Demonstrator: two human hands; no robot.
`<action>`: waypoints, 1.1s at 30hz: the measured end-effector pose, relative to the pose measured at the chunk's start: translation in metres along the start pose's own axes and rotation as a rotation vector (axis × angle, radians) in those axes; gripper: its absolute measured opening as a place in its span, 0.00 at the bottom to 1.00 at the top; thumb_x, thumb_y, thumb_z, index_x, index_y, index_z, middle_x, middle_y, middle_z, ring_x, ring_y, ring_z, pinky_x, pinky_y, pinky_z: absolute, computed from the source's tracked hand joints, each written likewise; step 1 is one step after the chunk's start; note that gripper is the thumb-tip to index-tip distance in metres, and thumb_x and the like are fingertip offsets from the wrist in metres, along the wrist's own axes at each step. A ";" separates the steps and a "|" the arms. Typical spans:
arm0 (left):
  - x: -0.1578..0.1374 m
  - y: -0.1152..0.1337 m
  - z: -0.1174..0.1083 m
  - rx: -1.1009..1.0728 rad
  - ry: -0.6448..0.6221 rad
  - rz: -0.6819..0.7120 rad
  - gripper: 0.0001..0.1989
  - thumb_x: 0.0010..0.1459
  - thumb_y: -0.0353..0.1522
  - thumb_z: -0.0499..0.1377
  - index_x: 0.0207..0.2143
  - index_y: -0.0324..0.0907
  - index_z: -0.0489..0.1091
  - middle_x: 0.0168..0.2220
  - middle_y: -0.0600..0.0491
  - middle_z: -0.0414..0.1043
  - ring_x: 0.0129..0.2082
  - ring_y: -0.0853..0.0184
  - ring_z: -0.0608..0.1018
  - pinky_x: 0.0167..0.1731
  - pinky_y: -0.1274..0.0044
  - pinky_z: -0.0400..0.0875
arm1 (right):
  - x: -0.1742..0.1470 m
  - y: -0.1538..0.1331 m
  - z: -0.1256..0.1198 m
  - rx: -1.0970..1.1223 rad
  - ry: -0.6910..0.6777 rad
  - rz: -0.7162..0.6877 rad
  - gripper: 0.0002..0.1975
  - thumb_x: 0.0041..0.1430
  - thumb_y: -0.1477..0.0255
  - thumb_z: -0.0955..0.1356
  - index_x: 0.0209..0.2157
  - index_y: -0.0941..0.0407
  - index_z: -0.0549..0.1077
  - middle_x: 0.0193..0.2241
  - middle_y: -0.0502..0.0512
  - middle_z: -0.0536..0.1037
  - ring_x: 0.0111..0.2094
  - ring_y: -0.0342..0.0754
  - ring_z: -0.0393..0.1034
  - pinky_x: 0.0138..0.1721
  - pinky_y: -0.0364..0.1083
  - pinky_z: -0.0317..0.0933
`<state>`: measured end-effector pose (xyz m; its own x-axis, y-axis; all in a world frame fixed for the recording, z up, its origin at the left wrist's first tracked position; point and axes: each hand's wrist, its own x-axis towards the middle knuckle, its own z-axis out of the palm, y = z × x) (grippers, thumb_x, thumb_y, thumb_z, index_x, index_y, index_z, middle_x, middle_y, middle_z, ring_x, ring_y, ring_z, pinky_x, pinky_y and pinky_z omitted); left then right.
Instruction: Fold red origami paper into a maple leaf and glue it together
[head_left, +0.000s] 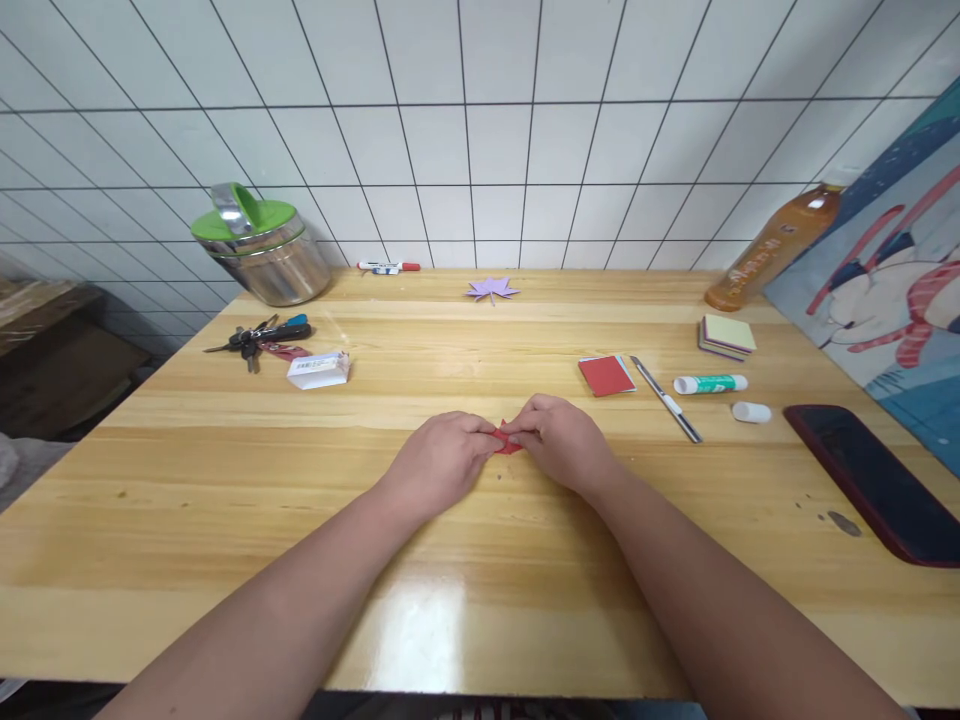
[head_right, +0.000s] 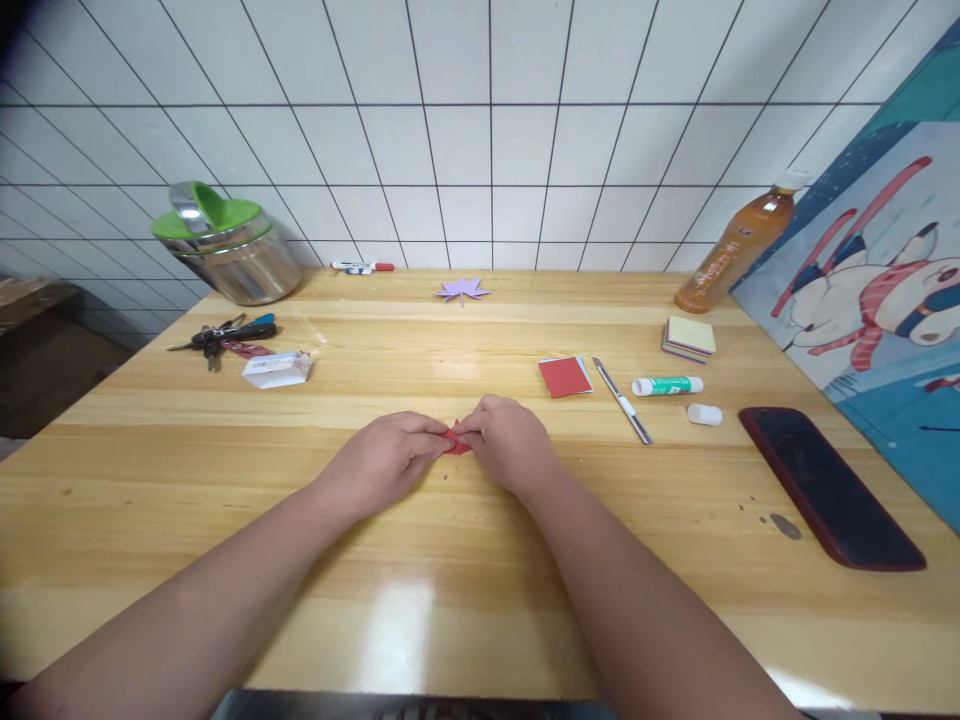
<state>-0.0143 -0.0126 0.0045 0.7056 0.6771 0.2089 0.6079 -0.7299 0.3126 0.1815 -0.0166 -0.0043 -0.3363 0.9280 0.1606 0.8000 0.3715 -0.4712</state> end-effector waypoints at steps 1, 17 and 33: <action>0.000 0.000 0.000 -0.005 0.002 0.003 0.16 0.59 0.27 0.52 0.43 0.51 0.74 0.40 0.54 0.76 0.40 0.65 0.76 0.42 0.72 0.71 | 0.000 0.000 0.000 0.008 -0.003 0.008 0.11 0.58 0.72 0.65 0.36 0.44 0.79 0.32 0.49 0.75 0.34 0.43 0.68 0.33 0.42 0.58; 0.001 -0.001 0.001 0.018 -0.008 -0.013 0.16 0.58 0.26 0.52 0.42 0.50 0.75 0.42 0.56 0.76 0.41 0.66 0.76 0.42 0.73 0.71 | 0.000 -0.001 -0.001 0.000 -0.020 0.009 0.11 0.60 0.70 0.64 0.36 0.44 0.79 0.33 0.49 0.74 0.33 0.42 0.68 0.32 0.41 0.56; 0.000 0.004 -0.002 0.056 -0.012 -0.068 0.14 0.59 0.27 0.52 0.42 0.47 0.72 0.36 0.53 0.76 0.37 0.64 0.75 0.42 0.70 0.68 | 0.001 0.000 -0.004 -0.163 -0.047 0.122 0.15 0.59 0.67 0.65 0.48 0.47 0.72 0.36 0.54 0.72 0.37 0.47 0.68 0.35 0.43 0.58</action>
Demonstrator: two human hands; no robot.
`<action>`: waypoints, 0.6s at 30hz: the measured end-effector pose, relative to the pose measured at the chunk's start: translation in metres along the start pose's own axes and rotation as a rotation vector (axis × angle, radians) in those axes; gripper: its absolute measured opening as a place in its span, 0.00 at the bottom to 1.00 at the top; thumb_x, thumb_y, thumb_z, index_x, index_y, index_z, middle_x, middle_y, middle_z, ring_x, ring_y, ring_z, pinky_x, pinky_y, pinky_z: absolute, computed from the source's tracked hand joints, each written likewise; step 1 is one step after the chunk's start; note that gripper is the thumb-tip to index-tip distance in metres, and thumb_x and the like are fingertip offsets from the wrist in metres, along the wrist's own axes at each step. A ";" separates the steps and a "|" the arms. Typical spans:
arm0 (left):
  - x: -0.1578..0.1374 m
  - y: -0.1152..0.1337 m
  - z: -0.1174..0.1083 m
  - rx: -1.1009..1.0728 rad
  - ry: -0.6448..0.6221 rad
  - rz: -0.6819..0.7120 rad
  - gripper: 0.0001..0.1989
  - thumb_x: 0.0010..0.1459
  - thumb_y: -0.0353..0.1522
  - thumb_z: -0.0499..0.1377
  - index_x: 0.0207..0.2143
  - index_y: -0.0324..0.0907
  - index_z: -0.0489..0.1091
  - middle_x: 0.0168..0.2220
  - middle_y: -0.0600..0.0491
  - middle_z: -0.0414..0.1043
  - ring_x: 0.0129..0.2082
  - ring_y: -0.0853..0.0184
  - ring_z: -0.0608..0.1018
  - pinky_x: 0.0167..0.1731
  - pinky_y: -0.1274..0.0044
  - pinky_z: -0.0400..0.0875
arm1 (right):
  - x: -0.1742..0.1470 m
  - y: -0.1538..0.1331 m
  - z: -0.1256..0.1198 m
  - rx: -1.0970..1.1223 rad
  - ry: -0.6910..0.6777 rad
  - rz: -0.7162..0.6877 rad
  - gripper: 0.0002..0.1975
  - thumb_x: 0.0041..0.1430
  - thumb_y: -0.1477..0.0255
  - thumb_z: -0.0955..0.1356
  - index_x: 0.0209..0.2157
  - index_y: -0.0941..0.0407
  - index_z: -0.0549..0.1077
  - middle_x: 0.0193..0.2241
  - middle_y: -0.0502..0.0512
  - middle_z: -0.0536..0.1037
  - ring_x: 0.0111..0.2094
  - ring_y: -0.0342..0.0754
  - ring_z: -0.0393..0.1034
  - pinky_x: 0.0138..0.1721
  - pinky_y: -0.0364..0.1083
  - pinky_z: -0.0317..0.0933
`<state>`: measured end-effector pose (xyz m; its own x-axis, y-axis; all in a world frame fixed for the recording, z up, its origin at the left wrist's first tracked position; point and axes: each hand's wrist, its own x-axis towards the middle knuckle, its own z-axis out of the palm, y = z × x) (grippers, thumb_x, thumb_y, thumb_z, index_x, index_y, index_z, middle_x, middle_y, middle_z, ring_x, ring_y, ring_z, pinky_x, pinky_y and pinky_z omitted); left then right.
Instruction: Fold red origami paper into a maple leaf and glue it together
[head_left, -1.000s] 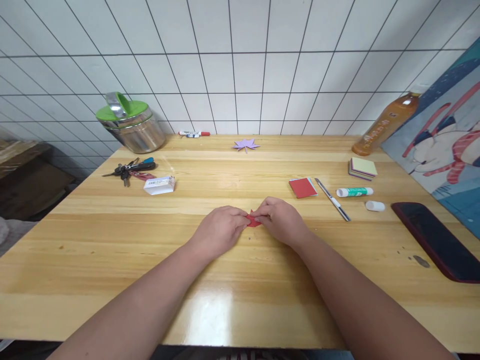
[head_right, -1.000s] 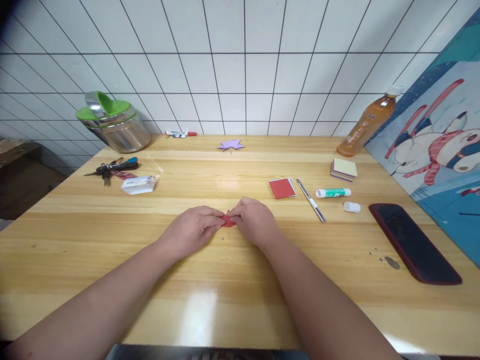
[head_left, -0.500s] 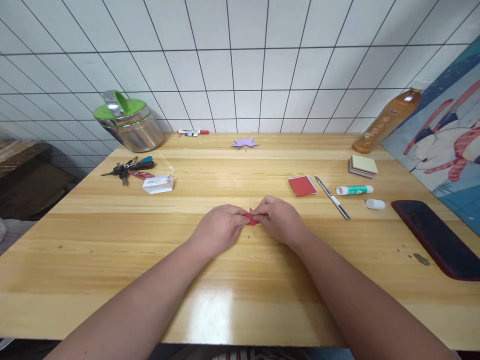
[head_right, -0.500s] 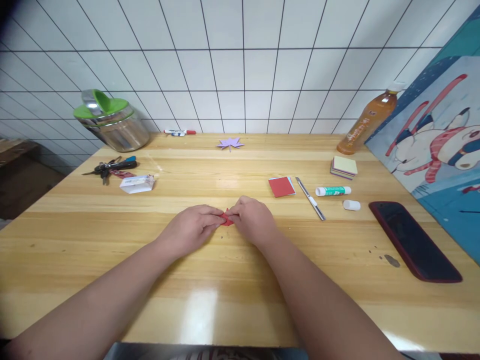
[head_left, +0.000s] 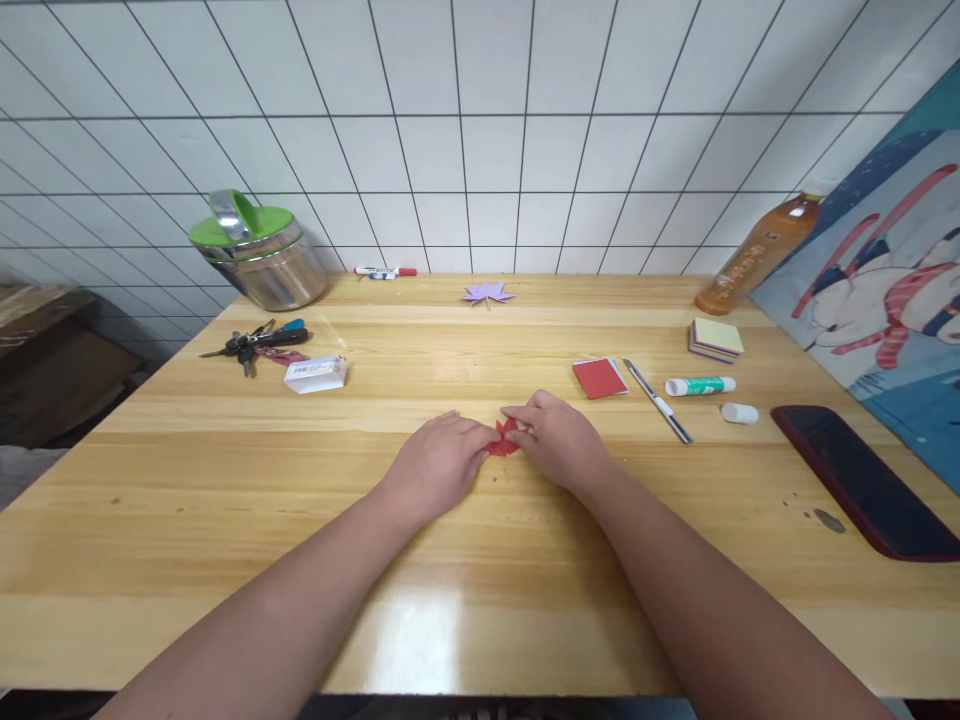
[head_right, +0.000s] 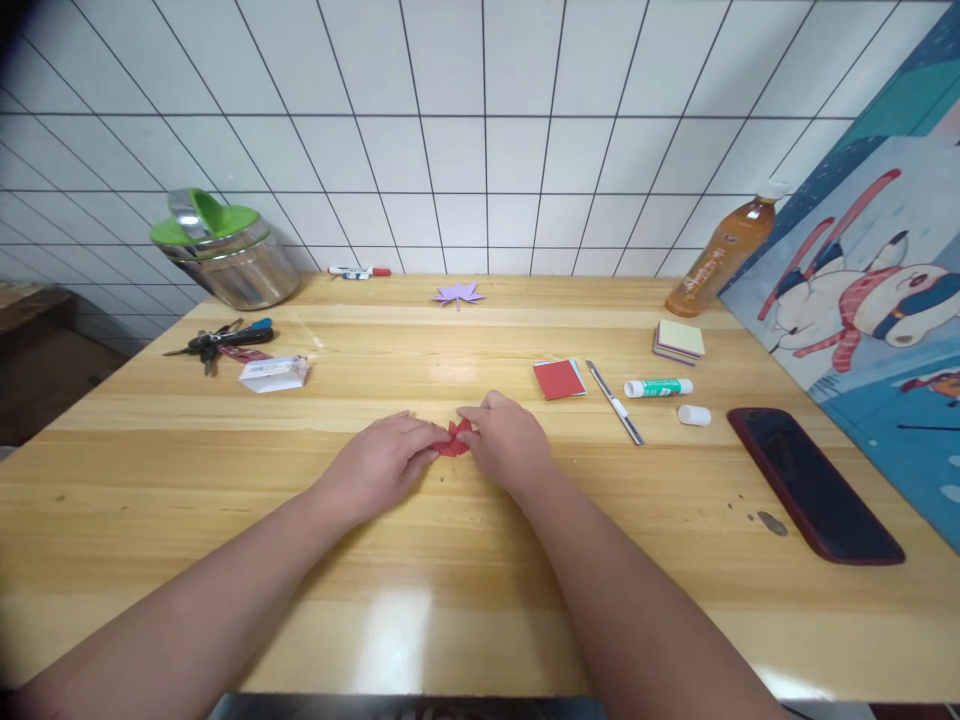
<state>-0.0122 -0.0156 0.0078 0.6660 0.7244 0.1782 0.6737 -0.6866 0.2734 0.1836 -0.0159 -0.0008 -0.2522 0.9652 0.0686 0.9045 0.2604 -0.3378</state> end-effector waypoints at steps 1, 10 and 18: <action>0.000 0.000 -0.001 -0.008 0.007 -0.019 0.12 0.58 0.27 0.52 0.41 0.45 0.72 0.35 0.53 0.76 0.36 0.64 0.75 0.43 0.69 0.67 | 0.000 0.002 0.000 0.006 0.015 0.017 0.14 0.58 0.67 0.65 0.47 0.48 0.73 0.36 0.54 0.72 0.37 0.47 0.68 0.35 0.43 0.58; -0.001 -0.003 0.000 -0.010 0.007 0.043 0.12 0.60 0.27 0.51 0.37 0.48 0.73 0.39 0.56 0.77 0.41 0.66 0.76 0.52 0.65 0.59 | -0.006 0.023 -0.037 -0.014 0.469 0.107 0.15 0.60 0.70 0.61 0.47 0.55 0.72 0.36 0.57 0.75 0.40 0.51 0.68 0.44 0.48 0.60; -0.002 0.002 0.000 0.016 0.000 0.064 0.11 0.59 0.29 0.53 0.40 0.46 0.73 0.42 0.53 0.76 0.44 0.63 0.75 0.48 0.68 0.65 | -0.033 0.121 -0.078 -0.365 0.204 0.596 0.25 0.51 0.78 0.61 0.52 0.50 0.69 0.48 0.64 0.72 0.41 0.61 0.69 0.34 0.54 0.60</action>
<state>-0.0125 -0.0189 0.0084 0.7077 0.6793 0.1943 0.6350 -0.7321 0.2465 0.3282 -0.0145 0.0290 0.3561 0.9212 0.1565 0.9343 -0.3543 -0.0402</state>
